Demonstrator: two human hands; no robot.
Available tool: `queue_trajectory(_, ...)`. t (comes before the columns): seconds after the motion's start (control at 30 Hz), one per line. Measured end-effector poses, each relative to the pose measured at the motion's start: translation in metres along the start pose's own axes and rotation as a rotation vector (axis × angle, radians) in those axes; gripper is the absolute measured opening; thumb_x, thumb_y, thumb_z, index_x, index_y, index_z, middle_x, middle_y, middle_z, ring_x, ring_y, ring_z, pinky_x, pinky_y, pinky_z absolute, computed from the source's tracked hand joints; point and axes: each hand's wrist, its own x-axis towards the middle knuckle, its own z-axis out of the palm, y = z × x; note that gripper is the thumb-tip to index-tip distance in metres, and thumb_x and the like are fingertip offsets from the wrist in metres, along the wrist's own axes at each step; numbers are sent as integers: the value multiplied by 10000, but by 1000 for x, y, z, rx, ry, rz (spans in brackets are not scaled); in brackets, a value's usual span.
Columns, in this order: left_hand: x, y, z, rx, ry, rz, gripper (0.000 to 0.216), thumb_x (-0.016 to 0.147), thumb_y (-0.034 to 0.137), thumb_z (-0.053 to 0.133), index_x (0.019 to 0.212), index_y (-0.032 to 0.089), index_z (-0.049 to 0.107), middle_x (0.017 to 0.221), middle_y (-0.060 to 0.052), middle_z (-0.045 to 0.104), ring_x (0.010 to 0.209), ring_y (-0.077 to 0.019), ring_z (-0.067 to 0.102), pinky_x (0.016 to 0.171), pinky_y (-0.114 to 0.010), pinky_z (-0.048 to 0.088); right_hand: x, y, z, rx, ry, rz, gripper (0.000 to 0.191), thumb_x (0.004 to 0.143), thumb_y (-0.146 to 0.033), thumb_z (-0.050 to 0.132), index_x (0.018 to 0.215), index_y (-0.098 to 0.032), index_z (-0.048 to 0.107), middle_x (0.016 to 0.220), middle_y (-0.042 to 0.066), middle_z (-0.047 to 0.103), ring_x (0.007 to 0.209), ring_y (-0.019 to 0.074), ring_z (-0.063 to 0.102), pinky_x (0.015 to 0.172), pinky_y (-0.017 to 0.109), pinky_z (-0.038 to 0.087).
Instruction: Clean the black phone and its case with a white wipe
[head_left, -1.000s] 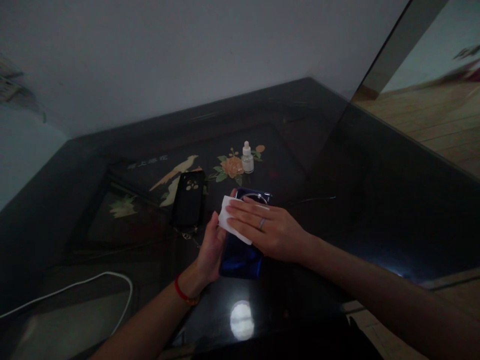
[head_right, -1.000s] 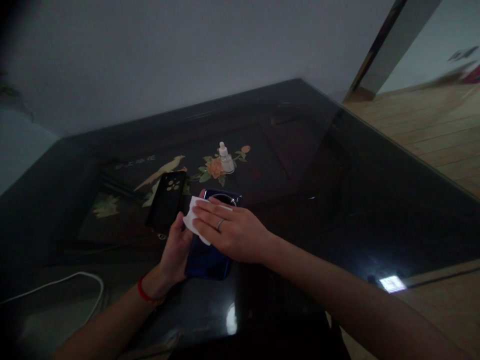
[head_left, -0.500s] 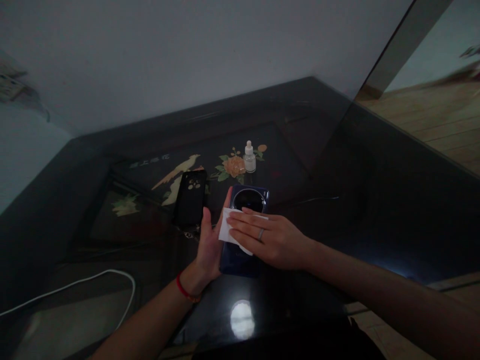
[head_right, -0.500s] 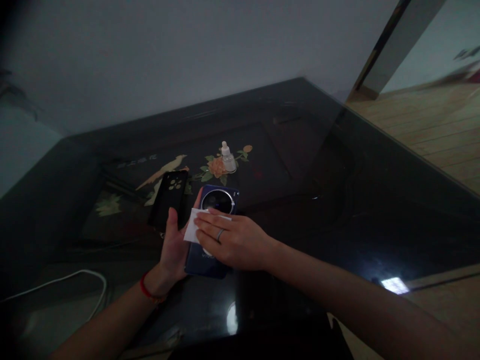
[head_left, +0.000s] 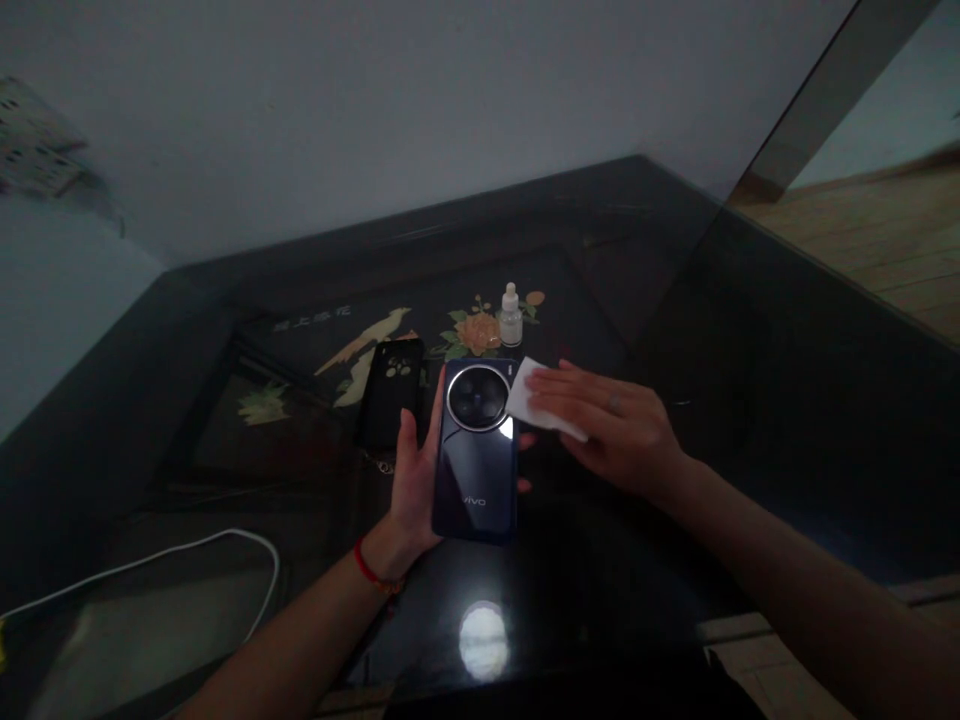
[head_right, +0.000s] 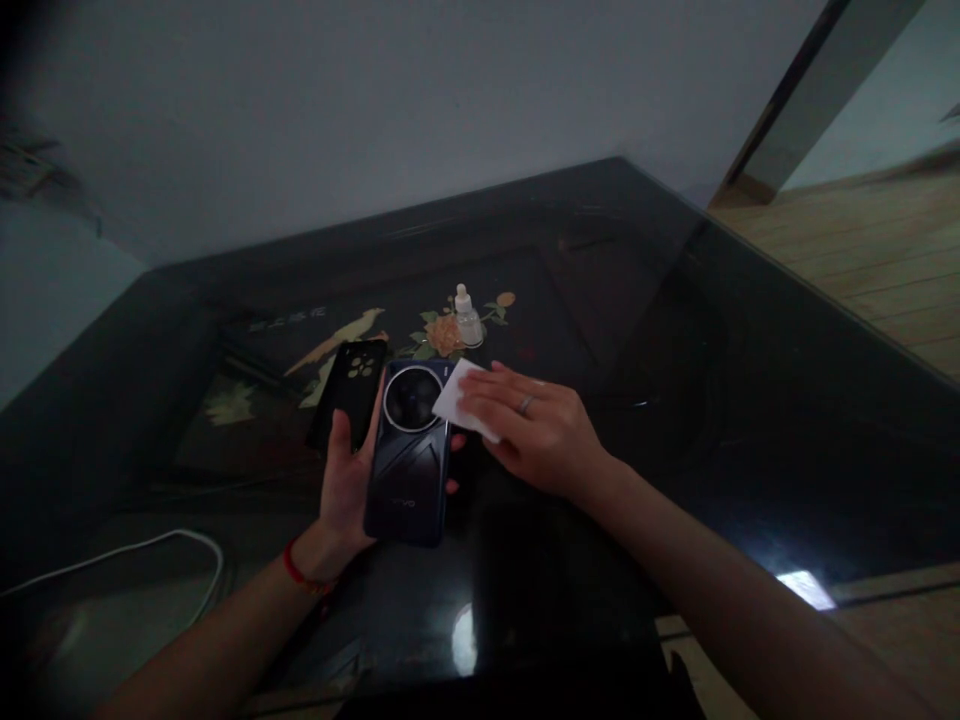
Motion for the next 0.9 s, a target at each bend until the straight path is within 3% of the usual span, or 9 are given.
queue_trajectory(0.07,-1,-1,0,11,-64,-33,585,866,660,221,1407,552,25,1509,-46,332,1152,-369,554,824,-554,477,1,3,-3,29,87,126,321,868,-53,445,1133,-119,612,1182,138,654,1149,206,593,1008,427,483)
queue_trajectory(0.13,-1,-3,0,14,-104,-54,584,863,660,237,1406,555,46,1516,-42,319,1130,-379,566,794,-541,496,2,2,-3,63,109,157,355,872,-46,427,1176,-128,589,1219,136,633,1185,201,564,1030,433,460)
queue_trajectory(0.27,-3,-8,1,13,-110,-93,564,880,637,236,1417,533,100,1530,-13,297,1160,-348,551,887,-564,457,3,-4,7,94,-23,52,313,907,-82,414,1172,-99,579,1246,173,607,1240,218,512,1029,447,454)
queue_trajectory(0.4,-5,-12,2,15,-28,-112,668,878,620,319,1462,427,59,1499,-38,357,1245,-317,480,1015,-524,374,5,-12,15,13,-66,-32,289,932,-121,408,1157,-87,587,1260,170,598,1275,224,466,1040,440,439)
queue_trajectory(0.5,-5,-12,2,12,11,-95,709,866,623,361,1474,387,84,1475,-45,394,1267,-304,457,1041,-490,356,6,-18,16,-20,-100,-146,257,937,-135,424,1079,-63,625,1211,160,632,1238,237,505,1038,415,445)
queue_trajectory(0.67,-5,-9,3,47,17,-47,617,887,623,260,1458,434,123,1492,-33,366,1243,-293,482,1007,-497,388,2,-14,8,44,-124,-288,216,922,-151,450,947,-81,652,1119,142,685,1171,224,570,1006,402,480)
queue_trajectory(0.77,-5,-8,4,60,-55,-72,613,874,640,267,1436,498,68,1501,-39,346,1167,-328,543,902,-537,455,-1,-2,-2,35,-28,-217,159,878,-164,526,967,-110,646,1060,133,710,1110,221,617,973,414,510)
queue_trajectory(0.9,-5,-8,4,92,-150,-106,673,838,675,323,1420,529,20,1450,-68,415,1081,-376,595,776,-533,504,1,5,-10,75,108,56,271,865,-93,461,1085,-112,618,1152,157,665,1148,223,591,1005,452,471)
